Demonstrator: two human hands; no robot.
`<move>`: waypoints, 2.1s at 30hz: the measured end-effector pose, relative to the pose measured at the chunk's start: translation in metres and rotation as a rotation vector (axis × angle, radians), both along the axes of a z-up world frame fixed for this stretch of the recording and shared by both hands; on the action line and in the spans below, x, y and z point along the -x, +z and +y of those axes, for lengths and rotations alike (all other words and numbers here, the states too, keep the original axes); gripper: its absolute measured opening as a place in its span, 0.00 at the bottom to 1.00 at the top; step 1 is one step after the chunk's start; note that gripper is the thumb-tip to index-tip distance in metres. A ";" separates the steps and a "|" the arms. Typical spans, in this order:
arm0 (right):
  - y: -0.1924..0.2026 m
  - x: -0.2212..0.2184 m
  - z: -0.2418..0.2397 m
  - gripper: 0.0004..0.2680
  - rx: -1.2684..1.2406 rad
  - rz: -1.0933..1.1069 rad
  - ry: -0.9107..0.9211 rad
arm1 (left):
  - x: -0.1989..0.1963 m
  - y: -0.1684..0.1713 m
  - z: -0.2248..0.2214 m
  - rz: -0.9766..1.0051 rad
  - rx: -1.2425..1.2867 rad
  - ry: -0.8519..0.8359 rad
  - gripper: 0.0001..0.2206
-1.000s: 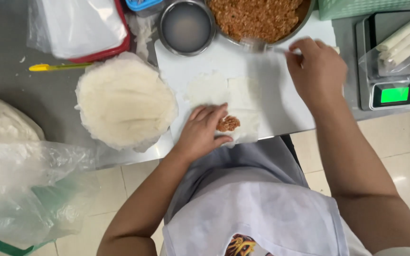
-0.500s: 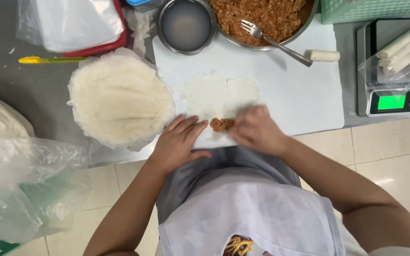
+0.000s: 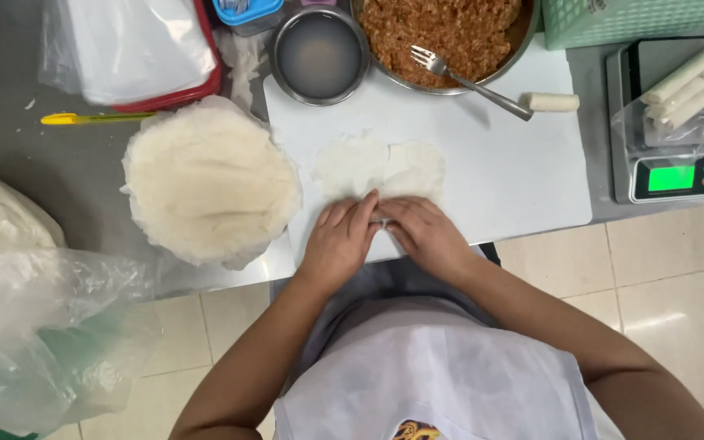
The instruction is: Assembling spring rolls by peeling wrappers, adding meat filling, and rolling them.
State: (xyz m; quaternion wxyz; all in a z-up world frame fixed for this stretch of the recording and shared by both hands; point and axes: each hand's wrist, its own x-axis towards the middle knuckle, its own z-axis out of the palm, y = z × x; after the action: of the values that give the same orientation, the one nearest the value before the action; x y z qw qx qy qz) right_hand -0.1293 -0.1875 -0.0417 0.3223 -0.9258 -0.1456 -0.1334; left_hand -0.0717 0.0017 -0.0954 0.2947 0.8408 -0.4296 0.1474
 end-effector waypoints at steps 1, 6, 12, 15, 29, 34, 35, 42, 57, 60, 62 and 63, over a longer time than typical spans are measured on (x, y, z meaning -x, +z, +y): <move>0.004 -0.003 -0.003 0.11 -0.008 0.018 -0.001 | -0.004 0.002 -0.002 0.018 -0.008 -0.001 0.25; -0.023 0.000 -0.009 0.16 0.127 0.053 0.019 | -0.015 -0.008 -0.005 -0.034 0.017 -0.127 0.26; 0.013 -0.012 -0.031 0.11 0.063 0.066 -0.091 | -0.019 0.004 -0.006 -0.057 0.015 -0.170 0.25; 0.015 0.004 -0.031 0.09 0.097 0.075 -0.013 | -0.017 0.013 -0.003 -0.078 0.005 -0.122 0.24; -0.015 -0.007 -0.019 0.13 0.197 0.111 0.021 | -0.022 0.019 -0.007 -0.056 -0.042 -0.143 0.26; -0.008 -0.015 -0.019 0.11 0.131 0.190 0.013 | -0.027 0.008 -0.006 -0.025 -0.049 -0.191 0.28; -0.008 -0.018 -0.020 0.13 0.055 0.280 -0.044 | -0.025 0.004 -0.005 -0.087 -0.027 -0.166 0.26; -0.006 -0.030 -0.021 0.06 0.392 0.153 -0.145 | -0.031 0.014 -0.001 -0.181 0.000 0.034 0.23; -0.024 -0.040 -0.019 0.08 0.018 0.101 -0.057 | -0.026 0.005 -0.023 -0.106 0.194 0.023 0.18; -0.019 -0.017 -0.067 0.09 0.099 0.101 -0.252 | -0.021 -0.008 -0.020 -0.067 0.124 0.003 0.17; -0.005 0.002 -0.065 0.09 0.233 0.228 -0.276 | -0.017 -0.003 -0.019 0.000 0.128 0.011 0.20; 0.002 0.012 -0.062 0.10 0.364 0.351 -0.305 | -0.015 0.000 -0.017 0.064 0.129 0.012 0.24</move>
State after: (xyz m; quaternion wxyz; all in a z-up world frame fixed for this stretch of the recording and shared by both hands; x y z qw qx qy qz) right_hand -0.1411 -0.2495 -0.0401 0.1473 -0.9885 0.0317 0.0101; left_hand -0.0568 -0.0152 -0.0957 0.3610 0.8268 -0.4044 0.1497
